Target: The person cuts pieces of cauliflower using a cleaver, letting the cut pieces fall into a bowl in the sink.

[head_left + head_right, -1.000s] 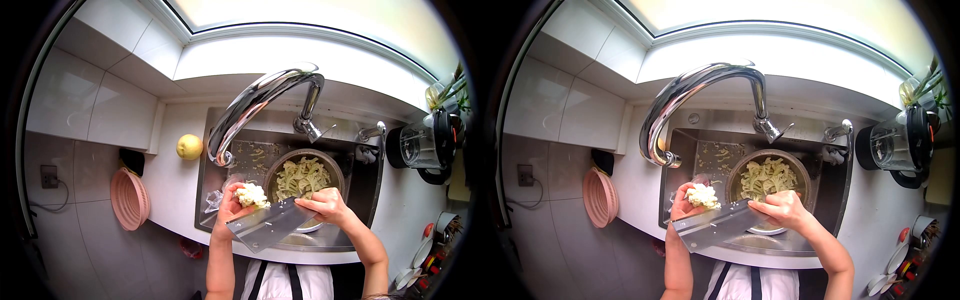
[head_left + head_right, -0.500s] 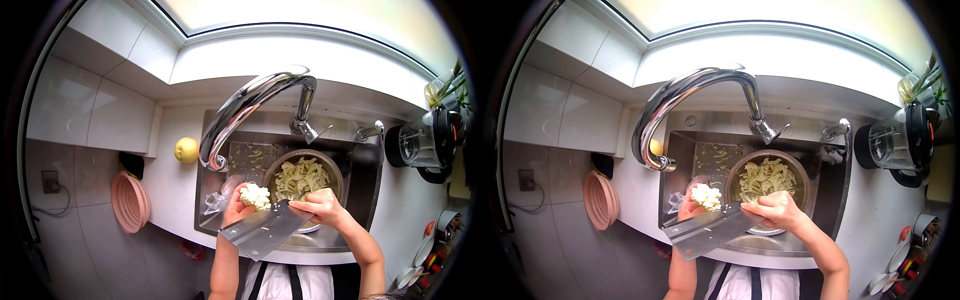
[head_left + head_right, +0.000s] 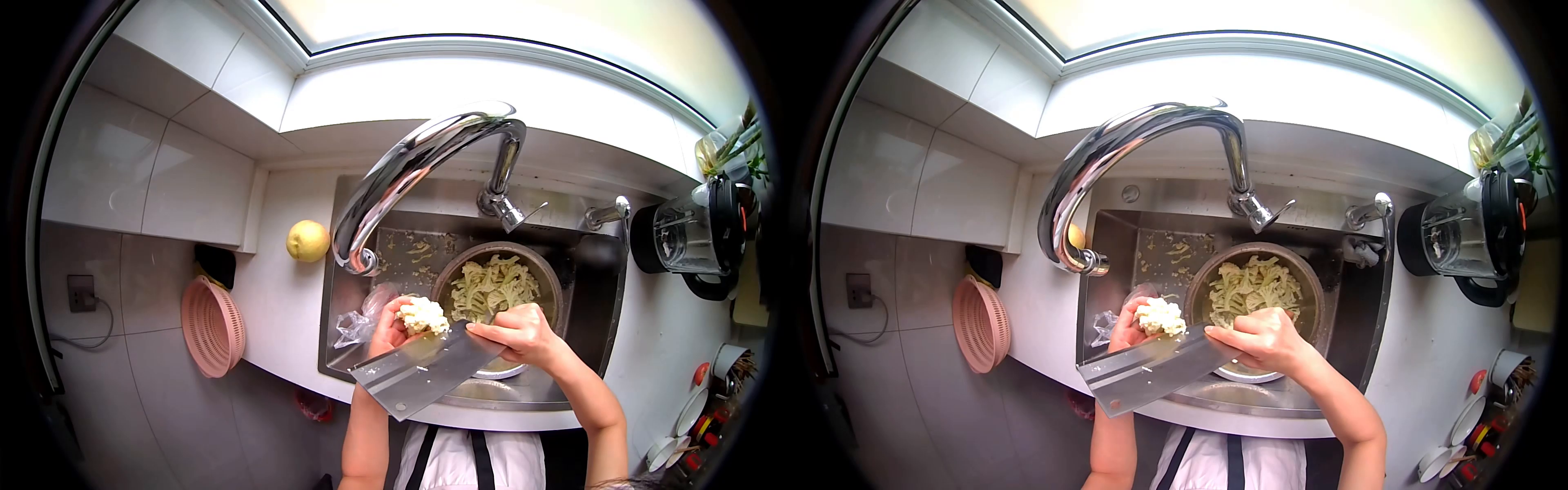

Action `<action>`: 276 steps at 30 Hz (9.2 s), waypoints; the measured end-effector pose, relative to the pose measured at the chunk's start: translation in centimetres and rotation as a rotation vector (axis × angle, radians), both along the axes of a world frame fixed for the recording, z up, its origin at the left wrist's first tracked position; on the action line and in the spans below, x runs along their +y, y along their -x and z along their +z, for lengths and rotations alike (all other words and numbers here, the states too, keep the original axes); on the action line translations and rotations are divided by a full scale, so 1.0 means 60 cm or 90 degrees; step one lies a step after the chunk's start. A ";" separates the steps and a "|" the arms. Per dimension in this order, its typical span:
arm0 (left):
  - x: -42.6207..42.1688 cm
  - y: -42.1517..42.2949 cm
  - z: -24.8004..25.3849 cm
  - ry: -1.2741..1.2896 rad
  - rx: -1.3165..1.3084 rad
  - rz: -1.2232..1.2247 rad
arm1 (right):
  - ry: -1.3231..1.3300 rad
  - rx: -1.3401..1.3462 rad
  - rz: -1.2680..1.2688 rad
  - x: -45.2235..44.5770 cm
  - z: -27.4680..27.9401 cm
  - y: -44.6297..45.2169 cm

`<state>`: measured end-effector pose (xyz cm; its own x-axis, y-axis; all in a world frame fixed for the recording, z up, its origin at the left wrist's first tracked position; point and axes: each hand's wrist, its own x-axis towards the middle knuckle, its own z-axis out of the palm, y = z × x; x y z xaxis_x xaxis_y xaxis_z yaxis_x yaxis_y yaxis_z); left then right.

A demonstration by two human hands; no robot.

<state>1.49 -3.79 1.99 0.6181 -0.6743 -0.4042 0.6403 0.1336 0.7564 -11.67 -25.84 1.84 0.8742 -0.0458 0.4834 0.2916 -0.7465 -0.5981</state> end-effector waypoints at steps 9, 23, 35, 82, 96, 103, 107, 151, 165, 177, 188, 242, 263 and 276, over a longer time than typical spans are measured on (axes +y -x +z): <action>0.018 -0.023 -0.030 0.055 0.115 0.159 | 0.020 -0.046 -0.055 -0.002 -0.055 -0.043; 0.068 -0.021 -0.021 -0.051 0.026 0.313 | -0.211 0.107 -0.186 0.047 -0.149 -0.053; 0.029 0.024 0.000 -0.005 -0.001 0.371 | -0.251 0.277 -0.314 0.102 -0.077 0.132; 0.038 0.068 -0.011 0.015 0.034 0.407 | 0.025 0.023 -0.135 0.122 0.018 0.002; 0.058 0.048 -0.010 0.065 0.049 0.406 | 0.097 -0.020 -0.079 0.132 -0.031 -0.044; 0.060 0.038 0.000 0.143 0.064 0.353 | 0.142 -0.038 -0.117 0.135 -0.024 -0.062; 0.058 0.032 0.018 0.069 0.025 0.348 | 0.116 -0.024 -0.111 0.128 -0.039 -0.068; 0.050 0.021 0.041 -0.080 -0.122 0.111 | -0.358 0.332 -0.247 0.101 -0.072 0.039; -0.013 0.091 0.051 -0.450 -0.719 0.057 | -0.506 0.317 -0.420 0.104 -0.035 0.176; -0.059 0.138 0.067 -0.451 -0.935 0.024 | -0.471 0.320 -0.407 0.099 -0.028 0.254; -0.062 0.170 0.073 -0.461 -0.673 -0.031 | -0.477 0.338 -0.358 0.102 -0.029 0.283; -0.084 0.176 0.001 0.176 0.210 0.120 | -0.186 0.188 -0.405 0.065 -0.007 0.352; -0.096 0.187 -0.002 0.013 -0.075 0.185 | -0.008 0.202 -0.416 0.076 0.012 0.319; -0.099 0.186 0.016 -0.045 -0.136 0.244 | 0.000 0.220 -0.422 0.082 0.024 0.310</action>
